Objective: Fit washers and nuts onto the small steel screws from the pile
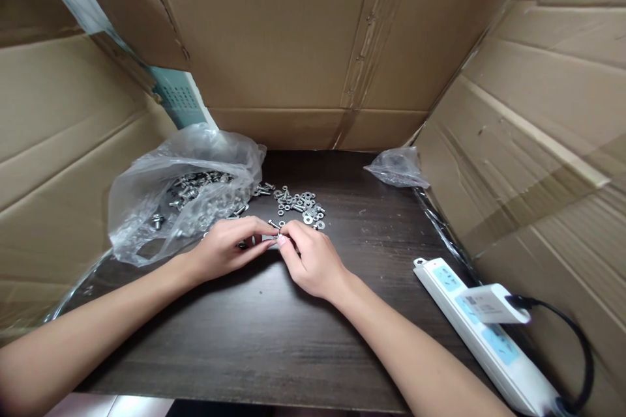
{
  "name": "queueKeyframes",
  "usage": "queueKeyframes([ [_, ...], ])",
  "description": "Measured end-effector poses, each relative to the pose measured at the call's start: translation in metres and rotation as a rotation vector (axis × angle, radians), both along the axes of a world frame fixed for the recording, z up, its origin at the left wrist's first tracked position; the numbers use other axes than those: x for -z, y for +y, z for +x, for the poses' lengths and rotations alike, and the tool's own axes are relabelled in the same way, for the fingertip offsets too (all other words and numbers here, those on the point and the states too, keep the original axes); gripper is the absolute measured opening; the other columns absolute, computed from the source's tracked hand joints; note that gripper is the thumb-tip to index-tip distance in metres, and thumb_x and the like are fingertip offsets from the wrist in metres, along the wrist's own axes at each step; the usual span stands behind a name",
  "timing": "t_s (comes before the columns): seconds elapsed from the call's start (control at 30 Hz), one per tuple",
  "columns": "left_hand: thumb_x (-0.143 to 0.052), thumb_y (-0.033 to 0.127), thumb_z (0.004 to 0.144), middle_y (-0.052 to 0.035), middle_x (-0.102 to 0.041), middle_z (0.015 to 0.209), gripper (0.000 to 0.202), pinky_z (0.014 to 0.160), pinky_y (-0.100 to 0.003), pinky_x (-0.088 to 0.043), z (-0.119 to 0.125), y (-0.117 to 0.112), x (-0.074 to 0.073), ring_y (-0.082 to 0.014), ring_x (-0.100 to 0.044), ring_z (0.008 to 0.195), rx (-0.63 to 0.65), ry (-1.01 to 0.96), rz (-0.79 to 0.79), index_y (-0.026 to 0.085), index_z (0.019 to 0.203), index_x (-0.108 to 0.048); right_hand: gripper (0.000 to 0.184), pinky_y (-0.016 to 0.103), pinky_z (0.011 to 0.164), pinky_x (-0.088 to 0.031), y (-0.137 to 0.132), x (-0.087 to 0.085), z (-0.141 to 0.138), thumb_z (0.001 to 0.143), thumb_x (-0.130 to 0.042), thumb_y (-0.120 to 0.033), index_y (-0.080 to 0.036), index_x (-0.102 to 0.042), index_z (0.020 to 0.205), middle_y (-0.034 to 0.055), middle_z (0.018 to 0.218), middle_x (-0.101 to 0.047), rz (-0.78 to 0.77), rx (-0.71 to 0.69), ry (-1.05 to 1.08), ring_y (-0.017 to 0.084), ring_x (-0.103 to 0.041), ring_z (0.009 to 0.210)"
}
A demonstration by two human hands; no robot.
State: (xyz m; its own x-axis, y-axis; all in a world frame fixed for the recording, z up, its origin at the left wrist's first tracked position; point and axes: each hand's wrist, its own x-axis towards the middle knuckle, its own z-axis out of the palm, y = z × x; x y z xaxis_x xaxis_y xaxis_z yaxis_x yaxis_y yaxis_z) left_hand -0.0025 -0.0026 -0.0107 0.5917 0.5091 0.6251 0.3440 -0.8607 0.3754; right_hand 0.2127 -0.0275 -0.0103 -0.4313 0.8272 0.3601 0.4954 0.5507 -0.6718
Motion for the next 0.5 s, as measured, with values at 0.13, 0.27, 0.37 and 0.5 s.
queueKeyframes([
  [0.13, -0.059, 0.023, 0.100, -0.0072, -0.077, 0.093, 0.015, 0.058, -0.020, -0.054, 0.0002, -0.0007, -0.0008, -0.0107, -0.067, 0.067, 0.008, -0.012, -0.017, 0.014, 0.108, -0.069, 0.019, 0.030, 0.070, -0.041, 0.0000, -0.0009, 0.0014, 0.103, -0.042, -0.027, -0.021, -0.054, 0.089, 0.0022, 0.083, -0.061, -0.020, -0.021, 0.021, 0.017, -0.057, 0.074],
  [0.27, -0.062, 0.024, 0.099, -0.0062, -0.075, 0.091, 0.015, 0.058, -0.020, -0.054, -0.0006, -0.0007, -0.0013, -0.0101, -0.064, 0.064, -0.010, -0.032, -0.061, 0.014, 0.107, -0.069, 0.013, 0.030, 0.072, -0.041, -0.0007, -0.0016, 0.0020, 0.102, -0.045, -0.026, -0.021, -0.056, 0.097, 0.0033, 0.091, -0.063, -0.034, -0.034, 0.019, 0.018, -0.058, 0.079],
  [0.37, -0.063, 0.022, 0.098, -0.0061, -0.076, 0.092, 0.014, 0.058, -0.020, -0.053, -0.0004, -0.0009, -0.0016, -0.0100, -0.064, 0.065, 0.003, -0.035, -0.046, 0.013, 0.107, -0.069, 0.021, 0.030, 0.068, -0.039, 0.0007, -0.0007, 0.0012, 0.103, -0.040, -0.025, -0.021, -0.051, 0.085, 0.0015, 0.080, -0.058, -0.012, -0.032, 0.001, 0.017, -0.054, 0.071],
  [0.5, -0.062, 0.021, 0.098, -0.0068, -0.077, 0.093, 0.014, 0.058, -0.019, -0.054, 0.0005, -0.0015, -0.0030, -0.0105, -0.066, 0.067, 0.023, -0.022, -0.003, 0.013, 0.107, -0.069, 0.028, 0.029, 0.065, -0.038, 0.0016, 0.0002, 0.0004, 0.104, -0.037, -0.025, -0.022, -0.045, 0.077, 0.0003, 0.072, -0.054, 0.024, -0.033, -0.015, 0.016, -0.051, 0.066],
])
